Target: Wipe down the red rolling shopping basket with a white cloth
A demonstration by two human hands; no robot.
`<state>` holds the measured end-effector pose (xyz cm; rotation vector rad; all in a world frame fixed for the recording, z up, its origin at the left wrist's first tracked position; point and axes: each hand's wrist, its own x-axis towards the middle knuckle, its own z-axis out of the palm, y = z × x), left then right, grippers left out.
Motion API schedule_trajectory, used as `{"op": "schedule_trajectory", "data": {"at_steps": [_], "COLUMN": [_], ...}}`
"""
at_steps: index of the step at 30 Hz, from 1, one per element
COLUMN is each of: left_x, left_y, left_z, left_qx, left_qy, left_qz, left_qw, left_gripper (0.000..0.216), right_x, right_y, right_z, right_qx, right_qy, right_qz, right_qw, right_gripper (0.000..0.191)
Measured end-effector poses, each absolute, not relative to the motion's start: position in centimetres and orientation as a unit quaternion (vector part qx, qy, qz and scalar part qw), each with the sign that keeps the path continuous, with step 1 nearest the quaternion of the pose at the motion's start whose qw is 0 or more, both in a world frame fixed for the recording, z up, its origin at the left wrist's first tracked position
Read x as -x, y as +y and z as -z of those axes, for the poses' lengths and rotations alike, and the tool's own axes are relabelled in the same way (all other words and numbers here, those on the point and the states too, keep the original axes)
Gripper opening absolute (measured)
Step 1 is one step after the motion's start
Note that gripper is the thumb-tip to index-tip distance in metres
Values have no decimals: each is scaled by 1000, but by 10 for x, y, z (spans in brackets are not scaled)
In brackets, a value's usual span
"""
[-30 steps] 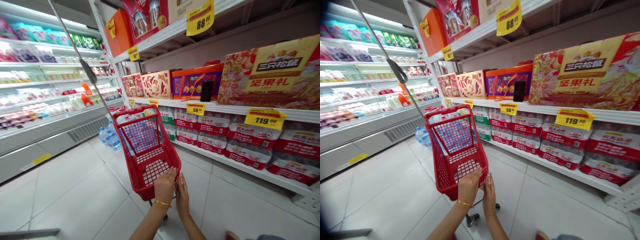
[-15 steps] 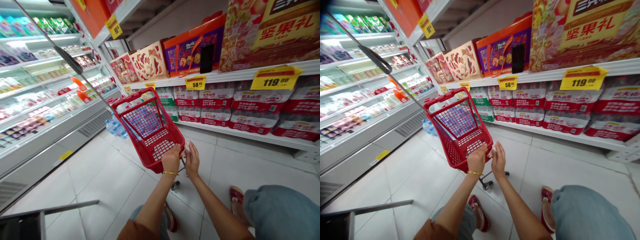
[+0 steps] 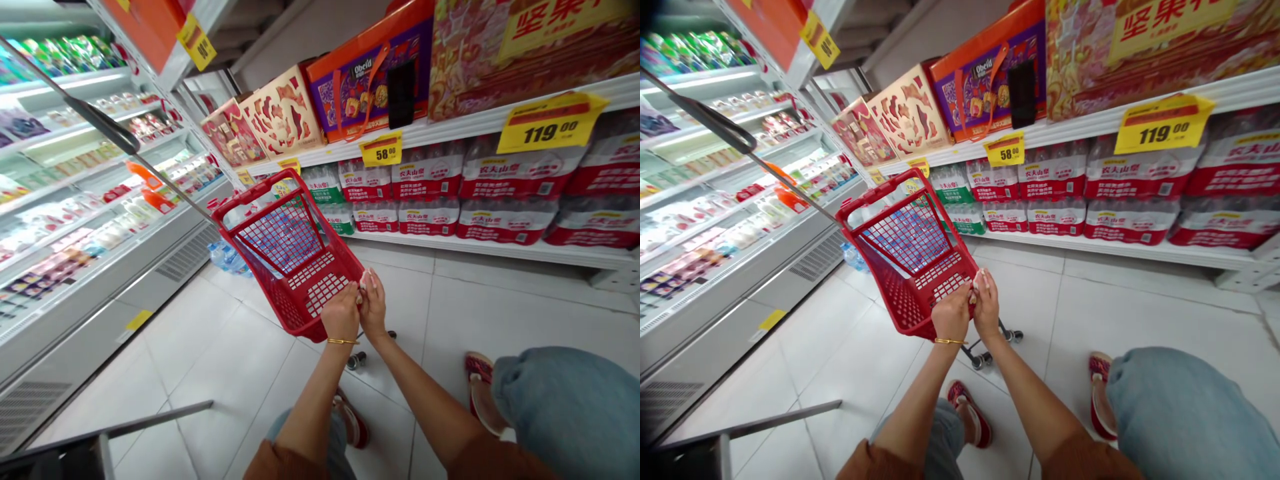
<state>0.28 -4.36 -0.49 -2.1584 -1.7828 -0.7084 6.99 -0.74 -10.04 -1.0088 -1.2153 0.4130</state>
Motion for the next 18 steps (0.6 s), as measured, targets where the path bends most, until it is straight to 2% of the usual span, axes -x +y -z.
{"op": "schedule_trajectory", "data": {"at_steps": [18], "left_x": [2], "left_y": [-44], "left_z": [11], "left_qx": [743], "left_qy": [-583], "left_qz": [265], "left_qw": [194], "left_gripper": [29], "right_x": [-69], "right_y": [-28], "right_z": [172], "right_qx": [455], "right_qy": [-512], "right_qz": [-320], "right_qw": [654], "right_gripper": [45]}}
